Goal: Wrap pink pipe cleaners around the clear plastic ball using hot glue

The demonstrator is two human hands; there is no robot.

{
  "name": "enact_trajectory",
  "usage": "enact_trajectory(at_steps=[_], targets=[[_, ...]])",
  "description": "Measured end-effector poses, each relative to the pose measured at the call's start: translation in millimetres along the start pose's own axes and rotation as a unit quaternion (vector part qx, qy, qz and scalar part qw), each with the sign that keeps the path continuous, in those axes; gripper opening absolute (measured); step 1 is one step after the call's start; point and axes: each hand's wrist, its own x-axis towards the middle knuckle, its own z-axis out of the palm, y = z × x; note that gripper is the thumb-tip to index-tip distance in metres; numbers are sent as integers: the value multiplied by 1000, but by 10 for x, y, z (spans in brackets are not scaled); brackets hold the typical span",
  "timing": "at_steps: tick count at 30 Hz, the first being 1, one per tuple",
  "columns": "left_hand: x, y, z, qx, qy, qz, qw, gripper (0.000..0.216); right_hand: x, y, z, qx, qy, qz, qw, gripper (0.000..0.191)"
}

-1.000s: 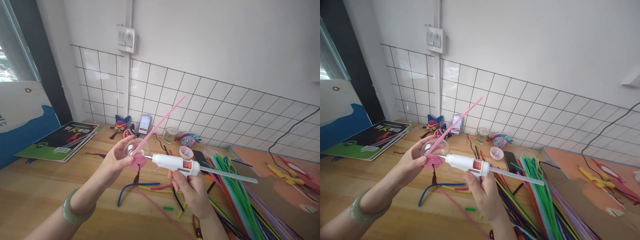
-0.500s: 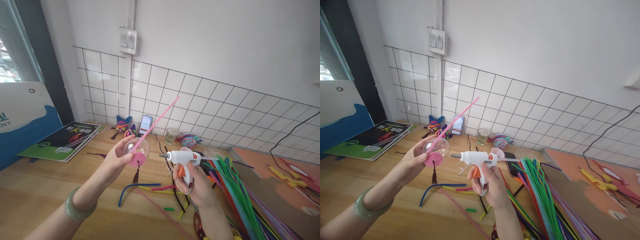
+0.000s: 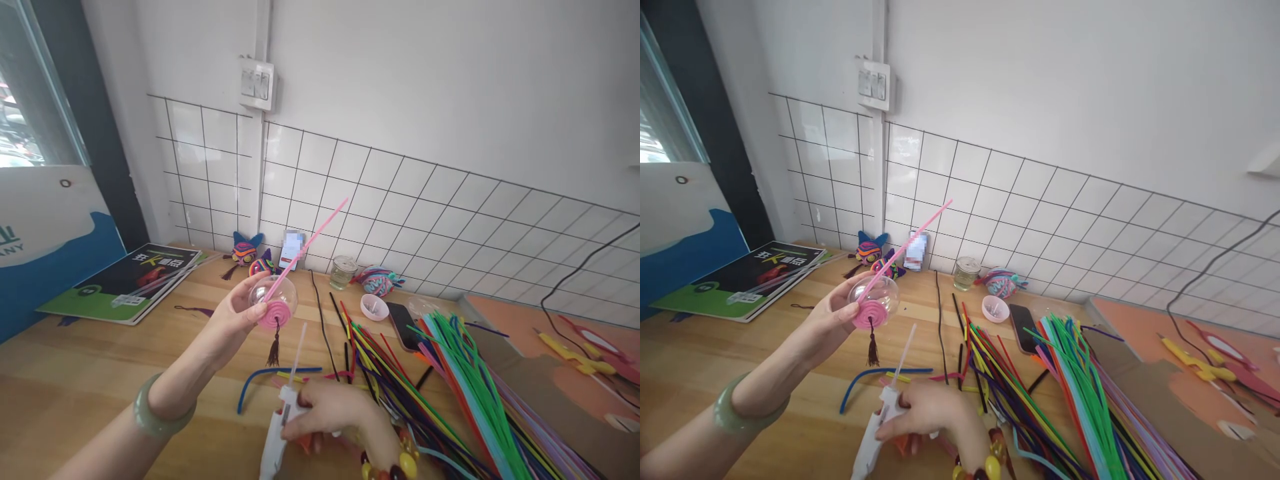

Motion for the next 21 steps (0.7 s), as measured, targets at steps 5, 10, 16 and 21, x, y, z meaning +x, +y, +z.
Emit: enact_trajectory(at_steps=[5, 10, 16, 21], targets=[[-13, 19, 23, 12, -25, -1, 1000, 61, -136, -95, 5, -160, 229, -67, 958, 37], [-58, 3, 62, 76, -73, -49, 993, 58, -552, -328, -143, -245, 535, -265, 763, 15], [-110, -117, 98, 117, -137, -114, 977, 67, -663, -348, -215, -416, 607, -303, 605, 36], [-113, -149, 89, 117, -141, -122, 976, 69, -585, -300, -261, -401, 552, -313, 661, 29]])
